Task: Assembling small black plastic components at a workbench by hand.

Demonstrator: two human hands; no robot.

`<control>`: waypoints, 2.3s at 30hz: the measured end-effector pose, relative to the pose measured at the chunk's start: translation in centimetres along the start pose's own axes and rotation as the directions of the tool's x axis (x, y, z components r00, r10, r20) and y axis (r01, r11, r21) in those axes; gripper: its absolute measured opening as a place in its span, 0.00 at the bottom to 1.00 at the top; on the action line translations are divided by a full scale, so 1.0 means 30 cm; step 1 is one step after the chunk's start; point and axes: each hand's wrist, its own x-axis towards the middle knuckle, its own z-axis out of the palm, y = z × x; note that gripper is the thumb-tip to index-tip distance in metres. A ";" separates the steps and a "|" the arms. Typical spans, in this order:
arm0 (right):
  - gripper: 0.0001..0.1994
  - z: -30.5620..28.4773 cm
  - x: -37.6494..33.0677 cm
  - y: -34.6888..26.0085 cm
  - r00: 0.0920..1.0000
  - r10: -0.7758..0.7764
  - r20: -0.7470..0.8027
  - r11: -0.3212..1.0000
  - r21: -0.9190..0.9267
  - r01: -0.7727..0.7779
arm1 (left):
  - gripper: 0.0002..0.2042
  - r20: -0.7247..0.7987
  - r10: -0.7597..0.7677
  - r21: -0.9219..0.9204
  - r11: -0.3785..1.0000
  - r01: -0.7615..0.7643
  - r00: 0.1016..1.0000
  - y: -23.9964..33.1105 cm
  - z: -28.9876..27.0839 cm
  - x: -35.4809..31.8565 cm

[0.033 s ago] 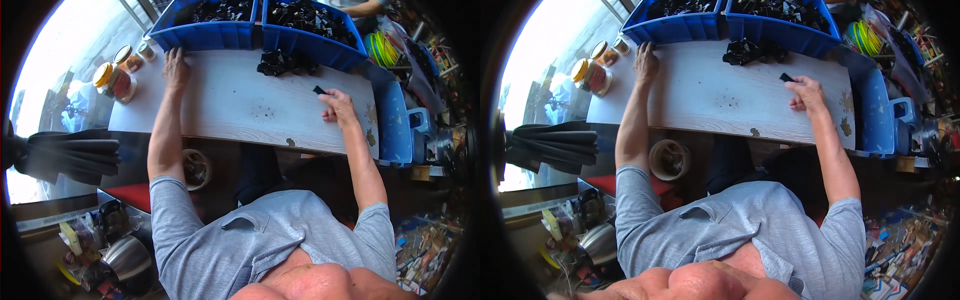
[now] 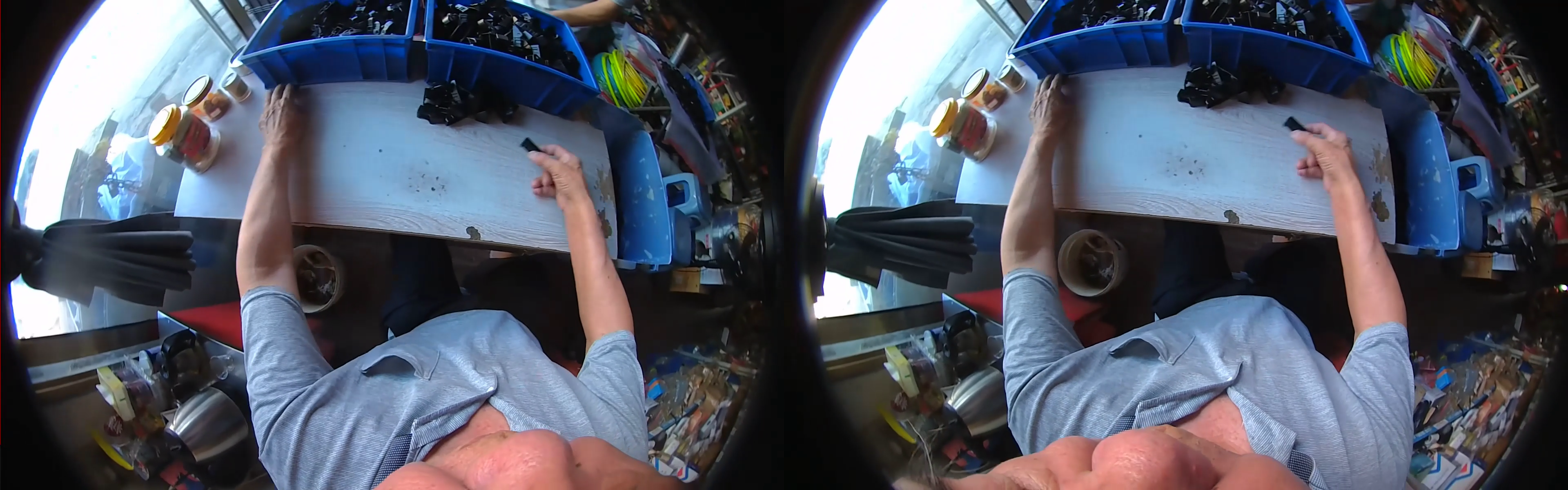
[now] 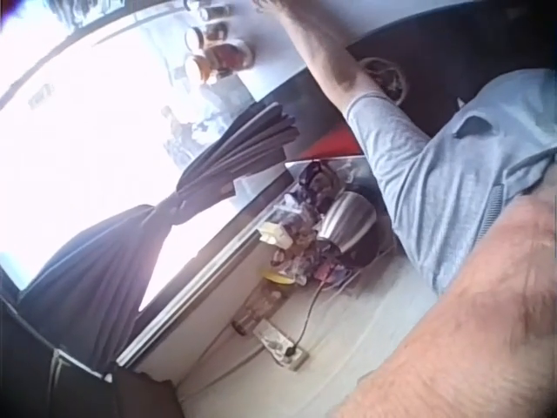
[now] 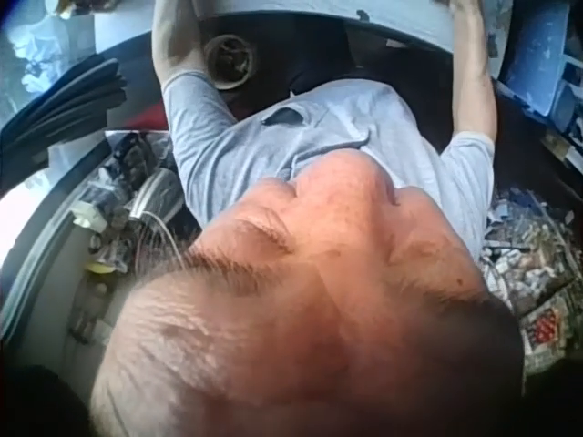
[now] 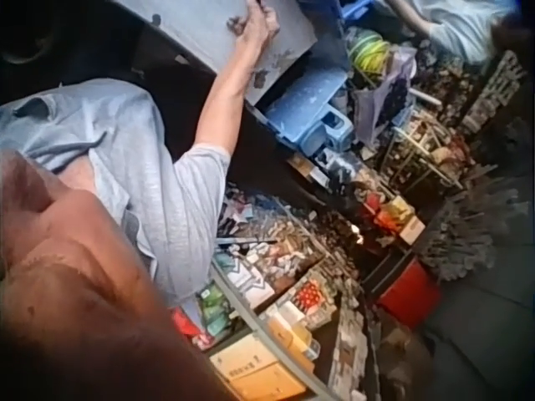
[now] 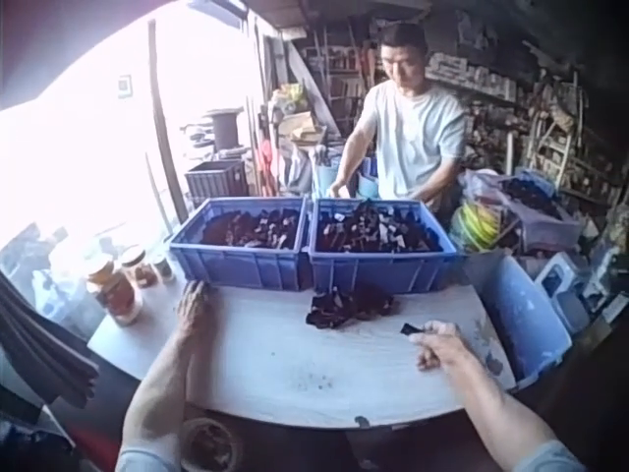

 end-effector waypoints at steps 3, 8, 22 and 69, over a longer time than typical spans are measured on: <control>0.20 -0.170 0.037 0.010 0.973 -0.004 -0.231 0.994 0.107 0.030 | 0.17 0.053 -0.071 -0.044 0.996 0.073 0.996 0.014 0.022 0.000; 0.19 -0.278 0.065 0.000 0.869 0.027 -0.495 0.988 0.146 0.053 | 0.16 0.027 0.198 -0.011 0.980 -0.197 0.980 0.126 0.025 -0.036; 0.28 0.148 0.193 -0.108 0.950 -0.197 -0.244 0.949 -0.291 0.122 | 0.13 0.031 0.191 -0.112 0.976 -0.187 0.981 0.306 -0.009 -0.124; 0.17 0.115 -0.061 -0.028 0.994 -0.022 0.107 0.919 -0.390 0.062 | 0.14 0.036 0.583 -0.704 0.592 -0.393 0.812 0.913 -0.036 -0.281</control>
